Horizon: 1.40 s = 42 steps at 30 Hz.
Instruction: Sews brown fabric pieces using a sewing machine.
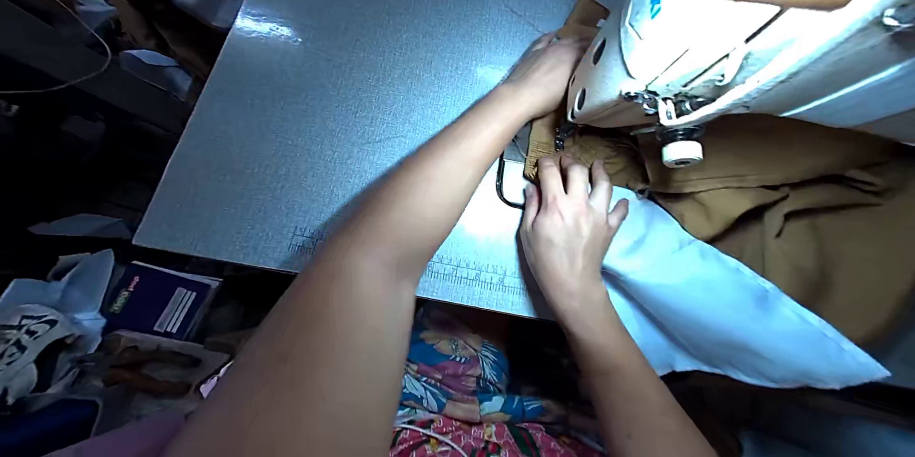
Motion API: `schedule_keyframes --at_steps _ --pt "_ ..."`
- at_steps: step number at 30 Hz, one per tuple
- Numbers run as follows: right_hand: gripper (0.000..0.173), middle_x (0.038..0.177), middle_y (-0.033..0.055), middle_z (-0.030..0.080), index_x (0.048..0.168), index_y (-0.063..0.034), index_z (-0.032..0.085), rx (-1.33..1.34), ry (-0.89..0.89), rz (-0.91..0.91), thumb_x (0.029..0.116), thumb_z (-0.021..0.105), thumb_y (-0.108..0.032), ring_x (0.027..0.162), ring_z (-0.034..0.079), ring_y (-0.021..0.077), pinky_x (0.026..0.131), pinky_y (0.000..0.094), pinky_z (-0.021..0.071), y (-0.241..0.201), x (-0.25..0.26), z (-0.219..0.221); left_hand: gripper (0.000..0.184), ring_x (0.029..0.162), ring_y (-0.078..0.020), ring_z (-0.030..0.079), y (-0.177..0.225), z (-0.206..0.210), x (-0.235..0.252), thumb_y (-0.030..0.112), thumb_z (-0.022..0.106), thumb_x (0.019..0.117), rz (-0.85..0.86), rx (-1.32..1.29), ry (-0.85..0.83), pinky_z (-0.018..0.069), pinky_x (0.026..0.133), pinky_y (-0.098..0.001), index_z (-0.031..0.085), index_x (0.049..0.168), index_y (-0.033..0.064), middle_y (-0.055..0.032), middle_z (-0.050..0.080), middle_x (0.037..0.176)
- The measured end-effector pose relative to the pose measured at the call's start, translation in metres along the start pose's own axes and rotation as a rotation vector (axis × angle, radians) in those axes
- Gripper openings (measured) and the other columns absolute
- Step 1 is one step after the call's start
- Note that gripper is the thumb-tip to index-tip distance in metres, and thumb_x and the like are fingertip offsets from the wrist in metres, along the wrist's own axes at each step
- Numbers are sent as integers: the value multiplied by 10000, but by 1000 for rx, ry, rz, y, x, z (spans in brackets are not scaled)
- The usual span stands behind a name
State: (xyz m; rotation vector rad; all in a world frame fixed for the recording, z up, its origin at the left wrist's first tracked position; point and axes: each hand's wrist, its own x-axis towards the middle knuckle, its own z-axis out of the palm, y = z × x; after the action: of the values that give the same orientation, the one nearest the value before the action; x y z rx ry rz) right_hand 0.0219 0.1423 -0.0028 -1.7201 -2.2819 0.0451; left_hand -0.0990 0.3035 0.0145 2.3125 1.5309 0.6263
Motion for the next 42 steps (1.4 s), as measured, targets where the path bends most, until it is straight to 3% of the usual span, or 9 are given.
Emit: schedule_keyframes --at_steps 7,11,13,15,17,19,21,29,42 --pt "431 1408 183 625 1265 -186 742 91 -102 -468 954 527 22 1270 568 518 1018 823 293 123 35 -16 385 1305 -476 537 -10 -41 -57 248 494 1083 -517 413 -42 388 1065 -653 674 1250 -48 -278 561 1414" --pt "333 1269 282 663 1201 -74 744 36 -38 -352 976 501 -105 1240 567 551 1092 803 235 84 38 -36 448 1186 -560 578 19 -62 -106 294 546 1066 -765 578 -148 440 923 -701 665 1102 -137 -369 573 1309" --pt "314 1340 238 624 1204 -44 723 45 -20 -230 997 504 -133 1258 555 508 1047 781 305 53 27 -29 339 1227 -557 527 30 -61 -114 194 631 1012 -632 574 -10 401 947 -703 682 1079 -135 -368 553 1323" --pt "253 1355 212 624 1131 -17 720 96 17 -203 1006 535 -137 1318 529 481 1008 769 348 44 19 -9 202 1117 -494 618 27 -45 -113 90 601 989 -231 493 177 469 884 -628 717 1011 -75 -316 638 1179" --pt "244 1385 214 612 1141 -9 707 136 19 -224 1017 526 -115 1358 499 483 1002 732 387 52 16 2 195 1149 -428 619 9 -23 -102 128 597 1013 6 261 118 469 946 -591 732 1059 -5 -235 654 1202" --pt "242 1415 203 604 1143 -1 712 174 17 -259 1012 518 -60 1371 498 468 1014 662 429 60 18 4 313 1415 -415 453 -4 -17 -100 248 605 1033 -123 83 -27 292 1132 -692 686 1293 93 -197 532 1475" --pt "245 1415 185 614 1141 -16 725 178 7 -282 1006 521 -36 1370 508 456 1026 645 439 68 20 4 375 1496 -396 342 0 -17 -107 320 613 1030 -260 63 -66 209 1150 -731 642 1380 188 -155 446 1570" --pt "293 1465 154 585 1210 -43 720 201 -41 -337 1012 505 -50 1425 456 440 1051 715 371 81 21 -1 392 1520 -393 296 25 -14 -117 330 624 1024 -461 66 -43 190 1138 -746 647 1399 216 -154 414 1595" --pt "325 1454 127 609 1164 -42 729 273 -43 -405 1047 432 -102 1410 491 413 1057 648 404 100 35 4 440 1534 -394 259 41 -12 -122 409 632 1008 -597 96 -29 189 1125 -754 632 1422 262 -171 385 1611"
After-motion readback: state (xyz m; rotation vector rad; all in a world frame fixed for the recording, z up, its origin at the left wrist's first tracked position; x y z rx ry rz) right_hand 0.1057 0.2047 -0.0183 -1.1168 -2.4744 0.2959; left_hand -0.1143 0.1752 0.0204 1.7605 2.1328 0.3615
